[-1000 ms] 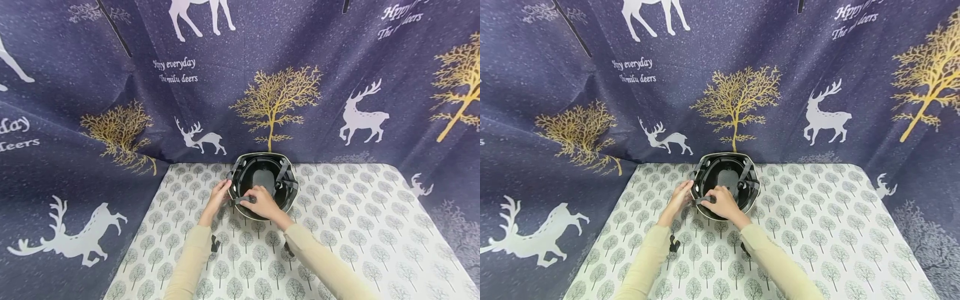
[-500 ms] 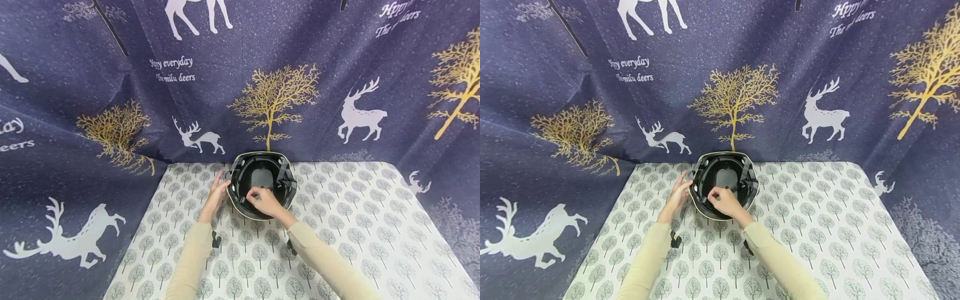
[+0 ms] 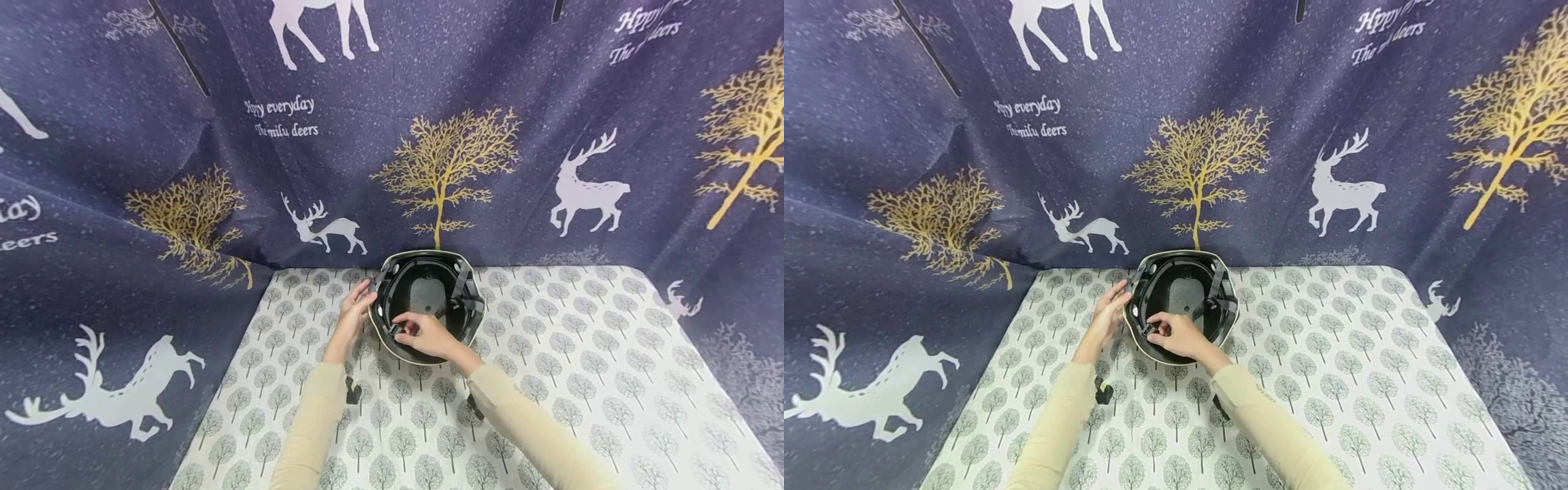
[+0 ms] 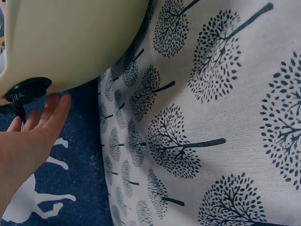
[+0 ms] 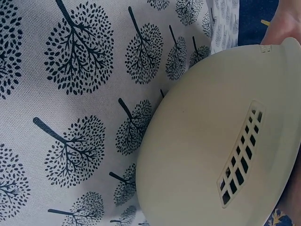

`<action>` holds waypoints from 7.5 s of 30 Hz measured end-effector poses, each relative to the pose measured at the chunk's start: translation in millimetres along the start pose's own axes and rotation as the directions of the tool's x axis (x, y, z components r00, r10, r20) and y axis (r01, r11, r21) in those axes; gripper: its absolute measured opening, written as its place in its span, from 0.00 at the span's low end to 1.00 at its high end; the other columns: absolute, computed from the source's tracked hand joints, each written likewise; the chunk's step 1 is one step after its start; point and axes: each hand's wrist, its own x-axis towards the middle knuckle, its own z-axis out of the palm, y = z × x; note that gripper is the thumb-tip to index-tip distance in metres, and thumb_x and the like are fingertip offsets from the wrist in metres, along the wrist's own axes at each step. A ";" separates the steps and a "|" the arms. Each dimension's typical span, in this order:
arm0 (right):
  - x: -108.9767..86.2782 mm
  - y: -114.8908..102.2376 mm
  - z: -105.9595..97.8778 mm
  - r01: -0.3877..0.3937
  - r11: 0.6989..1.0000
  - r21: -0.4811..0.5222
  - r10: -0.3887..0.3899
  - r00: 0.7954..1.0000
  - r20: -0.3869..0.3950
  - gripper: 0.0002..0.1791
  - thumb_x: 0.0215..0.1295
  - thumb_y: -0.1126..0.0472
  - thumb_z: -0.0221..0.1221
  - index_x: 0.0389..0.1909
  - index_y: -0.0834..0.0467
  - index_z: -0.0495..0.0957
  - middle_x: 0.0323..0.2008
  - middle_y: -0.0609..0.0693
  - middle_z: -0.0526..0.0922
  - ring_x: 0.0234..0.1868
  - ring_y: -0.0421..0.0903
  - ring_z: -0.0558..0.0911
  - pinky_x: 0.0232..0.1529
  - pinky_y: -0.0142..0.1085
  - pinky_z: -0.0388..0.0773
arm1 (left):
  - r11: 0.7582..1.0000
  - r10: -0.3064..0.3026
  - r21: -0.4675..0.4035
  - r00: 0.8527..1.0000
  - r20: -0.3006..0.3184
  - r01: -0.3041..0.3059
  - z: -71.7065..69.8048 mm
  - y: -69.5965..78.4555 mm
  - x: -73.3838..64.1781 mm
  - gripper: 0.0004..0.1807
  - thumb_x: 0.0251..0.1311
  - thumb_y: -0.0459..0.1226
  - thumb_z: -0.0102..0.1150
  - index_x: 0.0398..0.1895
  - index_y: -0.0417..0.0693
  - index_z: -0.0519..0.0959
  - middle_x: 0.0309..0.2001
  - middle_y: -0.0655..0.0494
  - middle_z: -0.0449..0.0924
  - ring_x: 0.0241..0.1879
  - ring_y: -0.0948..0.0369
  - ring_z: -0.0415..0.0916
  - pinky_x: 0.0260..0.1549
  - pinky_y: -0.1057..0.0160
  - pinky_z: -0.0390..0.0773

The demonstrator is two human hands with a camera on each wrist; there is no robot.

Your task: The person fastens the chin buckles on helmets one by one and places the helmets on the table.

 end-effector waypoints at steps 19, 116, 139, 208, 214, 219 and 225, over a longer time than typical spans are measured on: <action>3.6 -1.7 -11.1 -0.081 0.996 0.036 0.088 0.964 -0.249 0.09 0.61 0.55 0.65 0.34 0.57 0.83 0.26 0.50 0.86 0.23 0.34 0.76 0.31 0.27 0.74 | 0.933 0.361 0.093 0.900 -0.244 -0.349 11.6 19.0 3.6 0.19 0.62 0.30 0.61 0.56 0.32 0.76 0.57 0.39 0.77 0.45 0.70 0.80 0.51 0.70 0.81; 17.5 -5.7 -62.7 -0.015 0.811 0.586 0.361 0.800 -0.479 0.15 0.69 0.64 0.57 0.45 0.74 0.77 0.30 0.43 0.83 0.26 0.35 0.81 0.38 0.33 0.86 | 0.609 0.439 0.569 0.832 0.340 -0.553 54.4 20.8 5.5 0.13 0.55 0.29 0.66 0.46 0.42 0.81 0.43 0.43 0.85 0.47 0.50 0.81 0.53 0.53 0.77; 17.5 -4.4 -56.9 -0.039 0.845 0.533 0.349 0.796 -0.495 0.14 0.69 0.63 0.58 0.43 0.73 0.78 0.31 0.50 0.85 0.25 0.33 0.79 0.36 0.32 0.85 | 0.572 0.403 0.646 0.859 0.315 -0.505 56.1 20.3 6.7 0.13 0.54 0.29 0.66 0.44 0.44 0.82 0.42 0.47 0.86 0.45 0.53 0.83 0.52 0.53 0.79; 13.2 1.4 -50.0 -0.151 0.871 0.468 0.361 0.842 -0.401 0.15 0.69 0.59 0.58 0.47 0.68 0.80 0.35 0.55 0.85 0.30 0.33 0.78 0.34 0.23 0.77 | 0.700 0.390 0.528 0.877 0.281 -0.481 64.1 13.2 -1.0 0.15 0.54 0.34 0.70 0.46 0.43 0.83 0.44 0.45 0.86 0.39 0.60 0.79 0.36 0.71 0.77; 9.5 5.7 -48.7 -0.141 0.893 0.427 0.331 0.849 -0.413 0.14 0.68 0.62 0.59 0.47 0.67 0.81 0.38 0.63 0.84 0.29 0.35 0.78 0.33 0.23 0.75 | 0.618 0.381 0.604 0.864 0.330 -0.503 62.6 14.2 -3.1 0.14 0.57 0.32 0.67 0.47 0.43 0.82 0.46 0.45 0.86 0.44 0.52 0.81 0.43 0.61 0.80; 6.8 8.1 -46.2 -0.151 0.898 0.414 0.332 0.850 -0.410 0.14 0.67 0.64 0.60 0.50 0.67 0.80 0.44 0.66 0.85 0.32 0.30 0.78 0.34 0.22 0.74 | 0.579 0.365 0.645 0.866 0.342 -0.499 59.1 12.2 -2.7 0.14 0.58 0.30 0.65 0.48 0.43 0.82 0.48 0.45 0.85 0.48 0.50 0.81 0.48 0.55 0.80; 3.8 14.3 -44.7 -0.140 0.883 0.449 0.346 0.840 -0.419 0.17 0.66 0.66 0.60 0.52 0.70 0.77 0.48 0.67 0.84 0.32 0.27 0.79 0.33 0.21 0.75 | 0.573 0.350 0.664 0.876 0.332 -0.481 54.6 11.2 -2.3 0.14 0.58 0.29 0.63 0.49 0.39 0.82 0.51 0.44 0.84 0.55 0.48 0.79 0.59 0.48 0.75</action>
